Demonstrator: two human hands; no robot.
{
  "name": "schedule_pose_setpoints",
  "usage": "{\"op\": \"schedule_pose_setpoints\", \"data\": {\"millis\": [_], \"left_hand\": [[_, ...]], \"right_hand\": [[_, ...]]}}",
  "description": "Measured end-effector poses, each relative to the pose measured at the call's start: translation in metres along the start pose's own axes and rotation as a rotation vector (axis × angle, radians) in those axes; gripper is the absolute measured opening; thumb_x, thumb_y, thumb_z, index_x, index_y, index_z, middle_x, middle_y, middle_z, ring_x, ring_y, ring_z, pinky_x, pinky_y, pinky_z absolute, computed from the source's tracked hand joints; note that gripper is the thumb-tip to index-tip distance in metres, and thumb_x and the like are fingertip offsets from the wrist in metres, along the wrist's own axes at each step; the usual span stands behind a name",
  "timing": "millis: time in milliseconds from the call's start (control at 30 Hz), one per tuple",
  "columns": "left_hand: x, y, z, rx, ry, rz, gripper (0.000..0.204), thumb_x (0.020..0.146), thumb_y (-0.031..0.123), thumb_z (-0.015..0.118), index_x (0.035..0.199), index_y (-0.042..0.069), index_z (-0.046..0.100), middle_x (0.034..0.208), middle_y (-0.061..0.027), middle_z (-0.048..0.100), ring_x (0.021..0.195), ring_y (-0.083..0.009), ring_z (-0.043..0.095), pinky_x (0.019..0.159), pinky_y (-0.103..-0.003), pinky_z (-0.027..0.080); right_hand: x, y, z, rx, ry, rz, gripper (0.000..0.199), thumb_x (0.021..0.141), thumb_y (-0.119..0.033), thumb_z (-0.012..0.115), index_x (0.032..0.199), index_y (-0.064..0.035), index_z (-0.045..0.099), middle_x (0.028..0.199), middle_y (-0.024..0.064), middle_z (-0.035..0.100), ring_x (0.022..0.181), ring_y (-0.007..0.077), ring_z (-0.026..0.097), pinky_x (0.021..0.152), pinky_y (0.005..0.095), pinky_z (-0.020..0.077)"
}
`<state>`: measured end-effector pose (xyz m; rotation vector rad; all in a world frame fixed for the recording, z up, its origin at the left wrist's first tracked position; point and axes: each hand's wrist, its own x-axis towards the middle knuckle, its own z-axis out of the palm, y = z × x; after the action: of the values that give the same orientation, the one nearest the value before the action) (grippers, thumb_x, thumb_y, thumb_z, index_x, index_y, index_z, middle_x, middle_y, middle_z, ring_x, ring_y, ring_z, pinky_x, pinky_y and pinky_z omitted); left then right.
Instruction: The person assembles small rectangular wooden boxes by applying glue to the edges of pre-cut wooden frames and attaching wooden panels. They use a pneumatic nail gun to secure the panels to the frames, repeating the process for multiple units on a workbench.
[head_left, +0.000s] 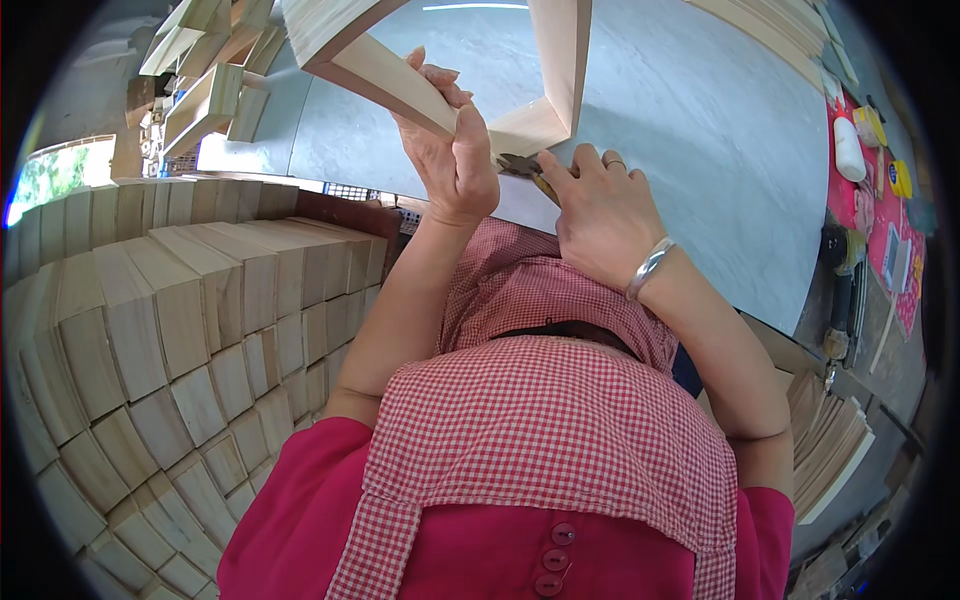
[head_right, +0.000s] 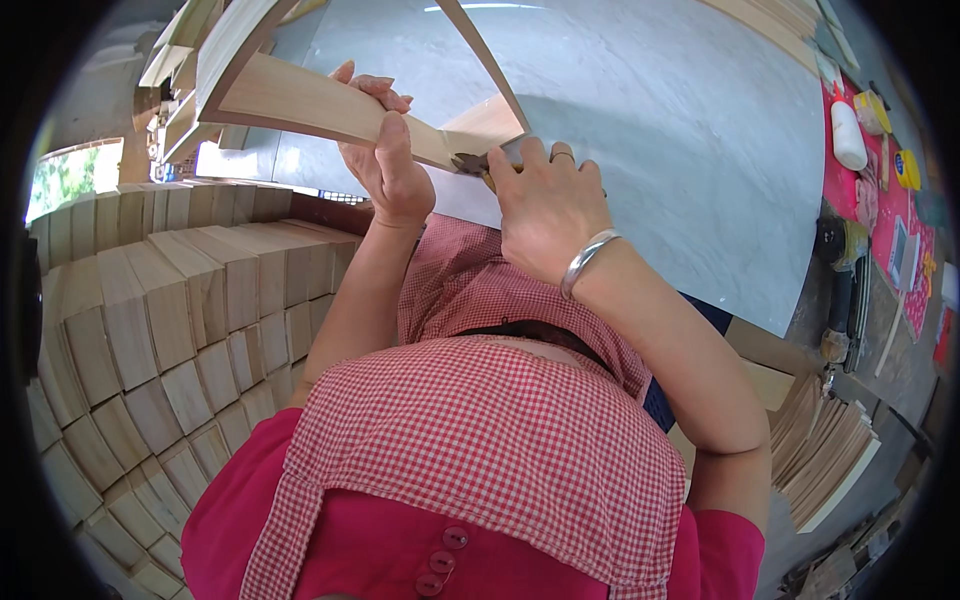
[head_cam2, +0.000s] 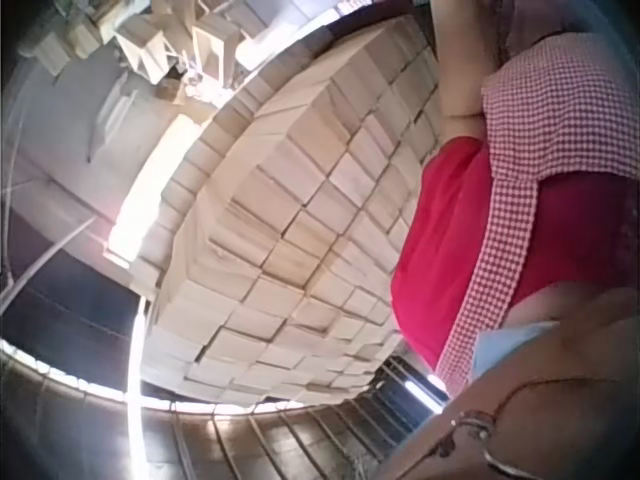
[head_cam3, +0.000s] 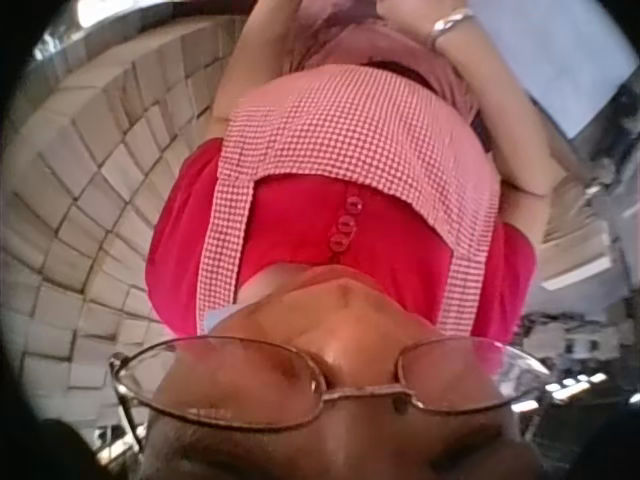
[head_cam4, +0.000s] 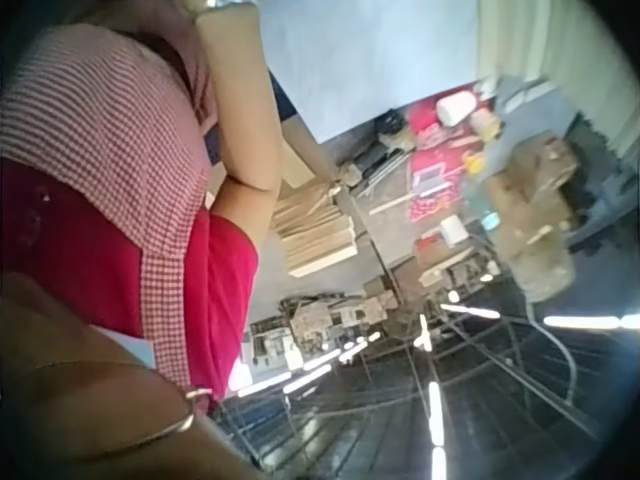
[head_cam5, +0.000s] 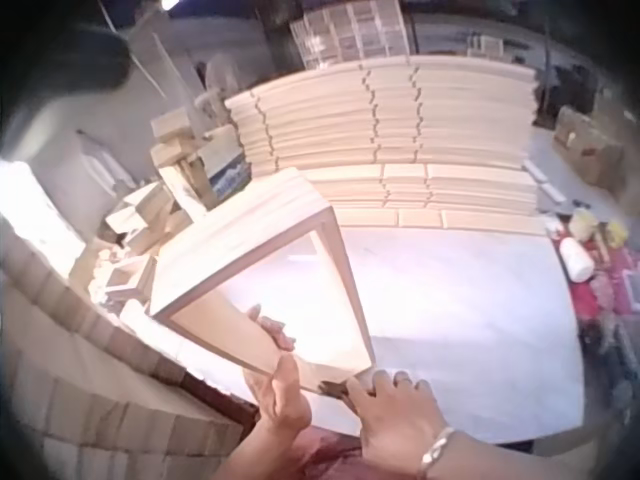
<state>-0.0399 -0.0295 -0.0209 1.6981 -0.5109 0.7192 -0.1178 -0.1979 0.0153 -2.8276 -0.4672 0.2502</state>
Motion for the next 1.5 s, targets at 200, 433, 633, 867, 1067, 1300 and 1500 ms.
{"op": "schedule_pose_setpoints", "data": {"millis": [200, 433, 633, 867, 1067, 1300, 1500], "left_hand": [[-0.002, -0.001, -0.001, -0.022, -0.003, -0.02, 0.032, 0.095, 0.021, 0.045, 0.112, -0.005, 0.054, 0.125, -0.022, 0.043, 0.108, -0.0286, 0.048, 0.089, -0.043, 0.047], [-0.002, -0.002, -0.001, -0.045, 0.002, -0.042, 0.032, 0.094, 0.021, 0.047, 0.112, -0.004, 0.054, 0.121, -0.0207, 0.045, 0.11, -0.0285, 0.048, 0.088, -0.042, 0.047], [0.0, 0.007, 0.001, -0.084, -0.002, -0.085, 0.044, 0.093, 0.022, 0.048, 0.126, -0.007, 0.049, 0.117, -0.018, 0.047, 0.108, -0.0257, 0.048, 0.087, -0.04, 0.047], [-0.001, 0.002, 0.004, -0.06, 0.024, -0.041, 0.048, 0.093, 0.022, 0.048, 0.129, -0.009, 0.048, 0.113, -0.0171, 0.049, 0.103, -0.0254, 0.049, 0.085, -0.039, 0.047], [-0.001, -0.002, 0.003, -0.007, 0.005, 0.007, 0.052, 0.094, 0.021, 0.047, 0.133, -0.012, 0.044, 0.117, -0.0183, 0.048, 0.103, -0.0247, 0.049, 0.084, -0.038, 0.047], [0.0, -0.002, 0.007, 0.02, 0.049, -0.043, 0.053, 0.097, 0.018, 0.048, 0.142, -0.006, 0.035, 0.106, -0.0115, 0.054, 0.098, -0.0166, 0.05, 0.082, -0.033, 0.048], [-0.002, -0.002, 0.004, 0.104, 0.08, -0.008, 0.028, 0.103, 0.013, 0.045, 0.126, -0.004, 0.047, 0.103, -0.0099, 0.054, 0.096, -0.0169, 0.051, 0.082, -0.033, 0.05]], "right_hand": [[0.002, 0.003, -0.008, 0.056, -0.083, 0.021, 0.052, 0.08, -0.013, 0.063, 0.13, -0.002, 0.056, 0.12, 0.0209, 0.059, 0.109, 0.0389, 0.062, 0.085, 0.0536, 0.0501], [0.007, 0.01, -0.009, 0.105, -0.146, -0.006, 0.05, 0.08, -0.014, 0.063, 0.128, -0.0007, 0.056, 0.122, 0.0225, 0.058, 0.11, 0.0399, 0.062, 0.086, 0.0553, 0.0502], [0.008, 0.01, -0.007, 0.075, -0.139, -0.014, 0.058, 0.081, -0.014, 0.062, 0.137, -0.0005, 0.052, 0.12, 0.021, 0.058, 0.109, 0.0384, 0.061, 0.086, 0.0542, 0.0501], [0.008, -0.008, -0.012, -0.034, -0.117, 0.005, 0.06, 0.081, -0.014, 0.063, 0.138, 0.0024, 0.051, 0.12, 0.02, 0.059, 0.109, 0.0371, 0.06, 0.085, 0.0536, 0.0494], [0.012, -0.001, -0.006, -0.01, -0.054, -0.071, 0.033, 0.082, -0.013, 0.061, 0.112, 0.0028, 0.06, 0.111, 0.0181, 0.065, 0.105, 0.035, 0.065, 0.079, 0.0482, 0.0517], [0.02, 0.013, 0.002, 0.217, -0.142, -0.11, 0.023, 0.092, -0.013, 0.058, 0.107, 0.0036, 0.062, 0.097, 0.0227, 0.069, 0.089, 0.0363, 0.07, 0.078, 0.0454, 0.0569], [0.028, 0.024, -0.006, 0.646, -0.053, 0.069, 0.023, 0.097, -0.015, 0.06, 0.112, 0.0027, 0.062, 0.078, 0.0218, 0.067, 0.071, 0.0384, 0.066, 0.069, 0.0451, 0.0534]]}}
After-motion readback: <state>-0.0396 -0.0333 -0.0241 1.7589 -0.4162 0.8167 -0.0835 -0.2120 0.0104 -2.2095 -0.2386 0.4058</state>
